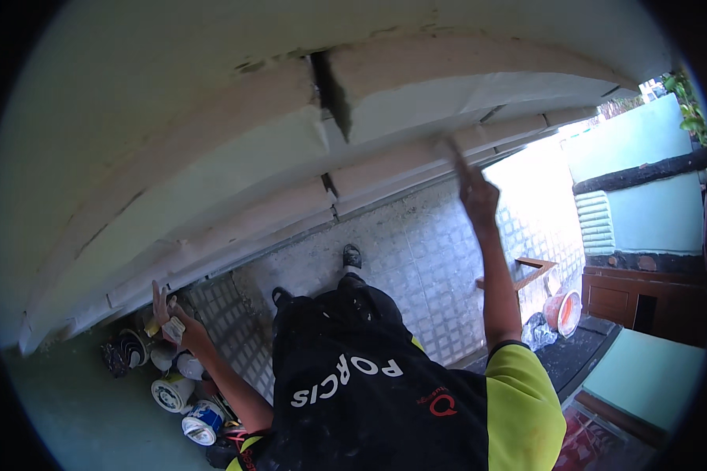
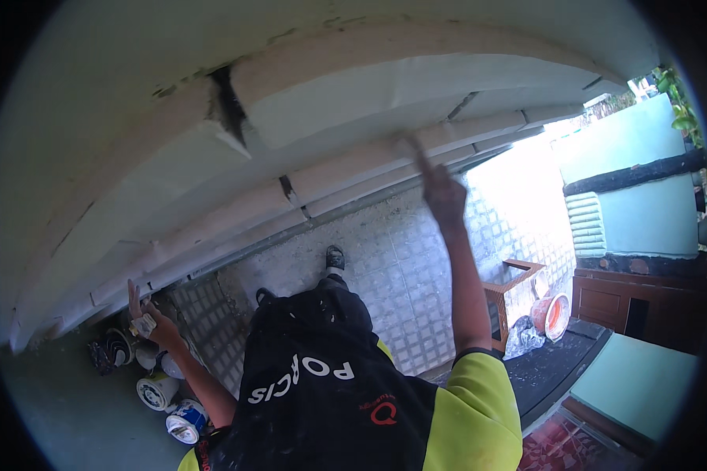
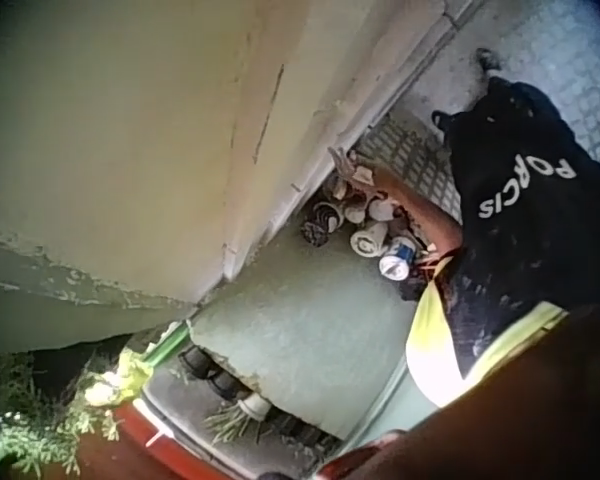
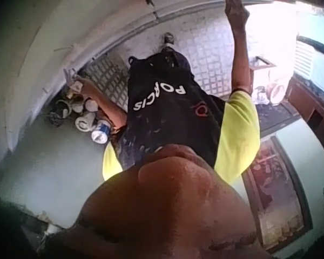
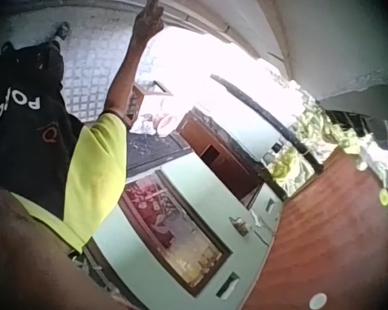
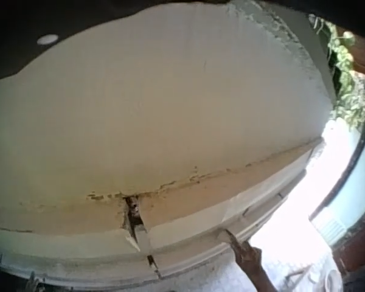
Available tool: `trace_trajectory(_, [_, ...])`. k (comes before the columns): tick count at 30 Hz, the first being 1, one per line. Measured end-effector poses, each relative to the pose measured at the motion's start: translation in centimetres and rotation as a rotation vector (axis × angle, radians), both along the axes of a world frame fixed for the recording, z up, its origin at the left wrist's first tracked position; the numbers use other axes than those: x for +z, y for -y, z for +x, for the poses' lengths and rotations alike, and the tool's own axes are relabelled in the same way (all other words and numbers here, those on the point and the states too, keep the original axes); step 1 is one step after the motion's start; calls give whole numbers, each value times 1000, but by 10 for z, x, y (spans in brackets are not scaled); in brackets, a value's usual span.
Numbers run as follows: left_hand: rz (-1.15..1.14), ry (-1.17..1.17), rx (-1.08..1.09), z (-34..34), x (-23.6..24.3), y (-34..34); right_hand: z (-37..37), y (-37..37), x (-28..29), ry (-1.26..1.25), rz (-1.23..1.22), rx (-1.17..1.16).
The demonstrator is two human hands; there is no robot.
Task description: Applying and smoothing plaster or putty on a wall using a hand scraper.
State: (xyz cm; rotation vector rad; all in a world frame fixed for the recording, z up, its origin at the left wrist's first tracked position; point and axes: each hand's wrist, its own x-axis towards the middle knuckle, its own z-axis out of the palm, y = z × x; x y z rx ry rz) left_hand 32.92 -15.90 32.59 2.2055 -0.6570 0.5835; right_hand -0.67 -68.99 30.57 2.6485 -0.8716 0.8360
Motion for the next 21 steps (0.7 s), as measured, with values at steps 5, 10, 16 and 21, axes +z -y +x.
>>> trace_trajectory(5, [100,53,130,3,-2,-3,-38,99,27,217,-84,-319])
trace_trajectory(10, [138,72,211,-8,-3,0,1,29,25,162,322,-182])
trace_trajectory(16, [15,113,104,2,5,21,27,-82,43,343,591,221])
trace_trajectory(21, [-15,94,147,5,11,-2,90,-127,57,426,756,192])
